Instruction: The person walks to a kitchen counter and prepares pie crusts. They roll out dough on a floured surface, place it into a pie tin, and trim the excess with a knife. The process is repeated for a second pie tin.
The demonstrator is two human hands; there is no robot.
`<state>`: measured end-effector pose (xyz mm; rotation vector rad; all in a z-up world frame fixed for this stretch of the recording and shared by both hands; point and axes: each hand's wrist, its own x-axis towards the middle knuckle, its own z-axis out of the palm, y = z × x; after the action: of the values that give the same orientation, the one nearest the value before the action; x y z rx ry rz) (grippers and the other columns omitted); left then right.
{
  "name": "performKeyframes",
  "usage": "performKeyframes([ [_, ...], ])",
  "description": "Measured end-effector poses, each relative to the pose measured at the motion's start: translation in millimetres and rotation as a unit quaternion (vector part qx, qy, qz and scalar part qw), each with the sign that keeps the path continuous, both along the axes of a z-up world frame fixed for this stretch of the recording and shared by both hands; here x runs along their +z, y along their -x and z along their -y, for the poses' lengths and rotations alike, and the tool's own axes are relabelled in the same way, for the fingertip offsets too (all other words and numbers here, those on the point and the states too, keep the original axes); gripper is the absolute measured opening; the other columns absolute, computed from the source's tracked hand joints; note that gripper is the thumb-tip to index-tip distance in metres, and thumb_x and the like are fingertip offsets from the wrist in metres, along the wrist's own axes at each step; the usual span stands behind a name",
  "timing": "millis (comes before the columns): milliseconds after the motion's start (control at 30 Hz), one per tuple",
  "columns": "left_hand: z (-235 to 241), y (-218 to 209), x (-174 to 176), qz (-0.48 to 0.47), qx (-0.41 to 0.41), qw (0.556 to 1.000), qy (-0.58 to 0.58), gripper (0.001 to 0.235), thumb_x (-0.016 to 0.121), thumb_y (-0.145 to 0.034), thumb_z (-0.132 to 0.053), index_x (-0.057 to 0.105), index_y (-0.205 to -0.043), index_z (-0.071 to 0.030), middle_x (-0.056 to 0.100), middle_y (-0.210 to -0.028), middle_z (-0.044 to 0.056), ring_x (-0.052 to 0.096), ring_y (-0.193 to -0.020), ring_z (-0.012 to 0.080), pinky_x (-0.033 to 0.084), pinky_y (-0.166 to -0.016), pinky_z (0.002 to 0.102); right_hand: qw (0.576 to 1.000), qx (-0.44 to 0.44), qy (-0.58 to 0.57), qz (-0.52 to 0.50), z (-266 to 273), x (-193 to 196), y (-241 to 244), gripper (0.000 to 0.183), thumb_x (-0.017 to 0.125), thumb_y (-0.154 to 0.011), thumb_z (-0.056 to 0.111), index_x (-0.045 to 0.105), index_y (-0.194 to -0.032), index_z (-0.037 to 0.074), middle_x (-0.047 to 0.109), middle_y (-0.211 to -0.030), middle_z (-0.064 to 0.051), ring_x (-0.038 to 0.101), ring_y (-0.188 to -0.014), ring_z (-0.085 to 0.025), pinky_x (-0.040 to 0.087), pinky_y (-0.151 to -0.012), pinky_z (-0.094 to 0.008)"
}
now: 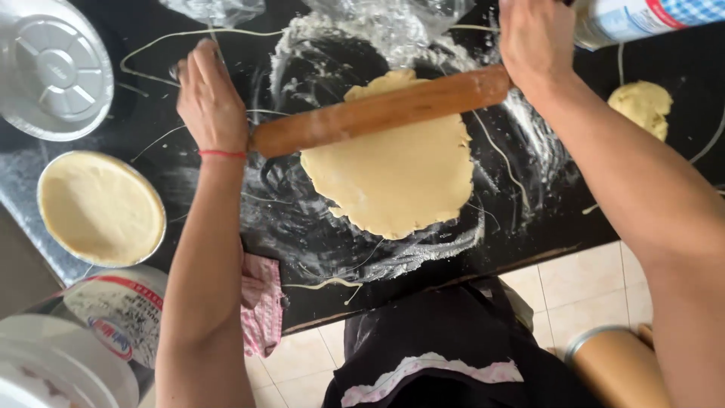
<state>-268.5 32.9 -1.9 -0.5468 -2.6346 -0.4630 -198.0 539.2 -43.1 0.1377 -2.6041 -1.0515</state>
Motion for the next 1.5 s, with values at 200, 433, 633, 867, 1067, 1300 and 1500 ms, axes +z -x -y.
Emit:
performKeyframes([
  [200,17,-94,6,0.103,0.065,0.993,0.016,0.029,0.046,-0.115,-0.003,0.062,-0.139,-0.007,0.063,-0.11,0.016,0.06,-0.098,0.0468,0.05,-0.081,0.056,0.902,0.057,0.426,0.045,27,25,-130,0.051,0.027,-0.137,0.026,0.068,-0.11,0.009,0.06,-0.086,-0.005,0.05,-0.075,-0.017,0.042,-0.063,-0.027],
  [433,1,-78,22,0.273,-0.251,0.928,0.033,0.061,0.054,-0.115,-0.022,0.036,-0.168,0.002,0.041,-0.173,0.023,0.037,-0.162,0.0374,0.027,-0.133,0.054,0.893,0.121,0.413,0.133,51,59,-198,0.083,0.036,-0.103,0.081,0.065,-0.134,0.011,0.068,-0.112,-0.011,0.066,-0.098,-0.03,0.049,-0.092,-0.047],
  [633,-33,-55,-10,0.203,-0.289,0.907,0.229,0.101,0.022,-0.112,-0.071,0.025,-0.176,0.007,0.005,-0.185,0.019,0.01,-0.173,0.0358,0.005,-0.138,0.064,0.899,0.135,0.396,0.13,43,59,-261,0.077,0.065,-0.094,0.082,0.076,-0.122,0.011,0.078,-0.108,-0.001,0.071,-0.087,-0.011,0.056,-0.07,-0.025],
  [867,-19,-80,-10,0.216,-0.351,0.877,0.246,0.091,0.013,-0.114,-0.068,0.02,-0.178,-0.002,0.014,-0.187,0.013,0.016,-0.172,0.0323,0.004,-0.139,0.062,0.785,-0.316,0.459,0.27,-35,96,-450,0.064,0.088,-0.075,0.062,0.076,-0.127,0.027,0.078,-0.126,0.017,0.074,-0.112,-0.005,0.054,-0.084,-0.029],
  [1067,-27,-84,1,0.149,-0.312,0.901,0.264,0.095,0.03,-0.113,-0.073,0.028,-0.178,-0.004,0.007,-0.187,0.008,0.022,-0.172,0.0284,0.017,-0.133,0.077,0.781,-0.353,0.503,0.116,-50,74,-521,0.06,0.09,-0.093,0.048,0.078,-0.136,0.007,0.078,-0.119,-0.005,0.073,-0.1,-0.028,0.055,-0.09,-0.042],
  [1300,-191,-48,-29,0.143,-0.449,0.867,0.161,0.081,0.052,-0.116,-0.063,0.027,-0.178,-0.017,0.031,-0.183,0.014,0.021,-0.17,0.0335,0.012,-0.137,0.059,0.577,-0.491,0.652,0.022,19,148,-417,0.061,0.079,-0.103,0.045,0.075,-0.14,-0.003,0.064,-0.096,-0.011,0.053,-0.087,-0.021,0.046,-0.074,-0.038],
  [1500,-194,-38,-31,0.096,-0.391,0.89,0.215,0.039,0.046,-0.119,-0.053,0.064,-0.122,-0.019,0.064,-0.113,0.003,0.061,-0.103,0.0213,0.049,-0.084,0.035,0.583,-0.496,0.643,0.033,24,130,-454,0.053,0.078,-0.101,0.048,0.077,-0.127,0.002,0.066,-0.093,-0.007,0.054,-0.083,-0.019,0.045,-0.074,-0.036],
])
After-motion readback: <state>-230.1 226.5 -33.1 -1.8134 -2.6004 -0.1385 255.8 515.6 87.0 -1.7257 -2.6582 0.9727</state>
